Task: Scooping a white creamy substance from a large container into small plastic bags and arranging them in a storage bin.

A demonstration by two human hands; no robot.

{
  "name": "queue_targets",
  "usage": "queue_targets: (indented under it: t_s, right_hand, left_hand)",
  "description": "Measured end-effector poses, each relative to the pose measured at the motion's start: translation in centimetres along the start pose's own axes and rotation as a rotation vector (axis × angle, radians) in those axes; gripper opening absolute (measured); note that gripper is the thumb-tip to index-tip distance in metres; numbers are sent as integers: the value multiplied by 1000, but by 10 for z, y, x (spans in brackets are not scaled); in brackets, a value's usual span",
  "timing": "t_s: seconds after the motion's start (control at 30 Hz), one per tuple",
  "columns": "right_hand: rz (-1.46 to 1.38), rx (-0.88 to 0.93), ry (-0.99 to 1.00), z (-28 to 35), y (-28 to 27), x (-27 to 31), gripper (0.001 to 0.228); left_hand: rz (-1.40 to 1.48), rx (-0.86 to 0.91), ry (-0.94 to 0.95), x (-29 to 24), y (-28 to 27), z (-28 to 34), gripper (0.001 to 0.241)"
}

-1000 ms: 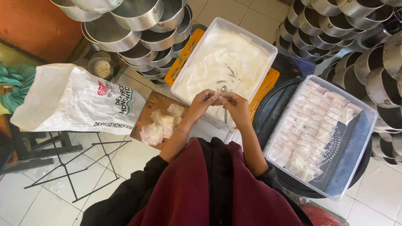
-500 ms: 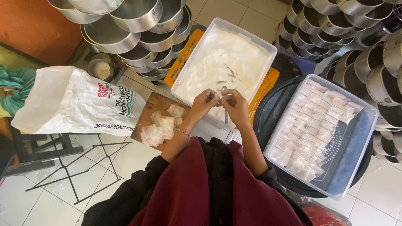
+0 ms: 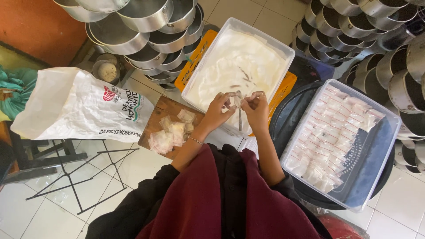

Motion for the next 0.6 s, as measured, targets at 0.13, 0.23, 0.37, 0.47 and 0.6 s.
queue_targets:
  t_s: [0.13, 0.23, 0.37, 0.47, 0.6]
  right_hand:
    - [-32, 7, 17, 6, 5, 2, 30]
    - [-48, 25, 19, 7, 8, 6, 29]
    - [-81, 24, 30, 11, 10, 4, 25]
    - [-44, 16, 21, 13, 10, 13, 23]
    - [24, 17, -16, 13, 6, 9, 20]
  left_hand:
    - [-56, 84, 15, -15, 4, 2, 70]
    - [-204, 75, 3, -31, 0, 3, 70]
    - [-409, 83, 26, -40, 1, 9, 53]
    - [-471, 29, 74, -48, -1, 11, 44]
    - [-478, -58, 159, -60, -8, 17, 37]
Point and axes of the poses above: each hand's wrist, its own z-axis away from the middle knuckle, its own y-axis out of the palm, x = y × z, the point moved 8 cm from there along -z, towards the middle knuckle, and after that the axes turned 11 degrees about x, right-handed, at the moved point
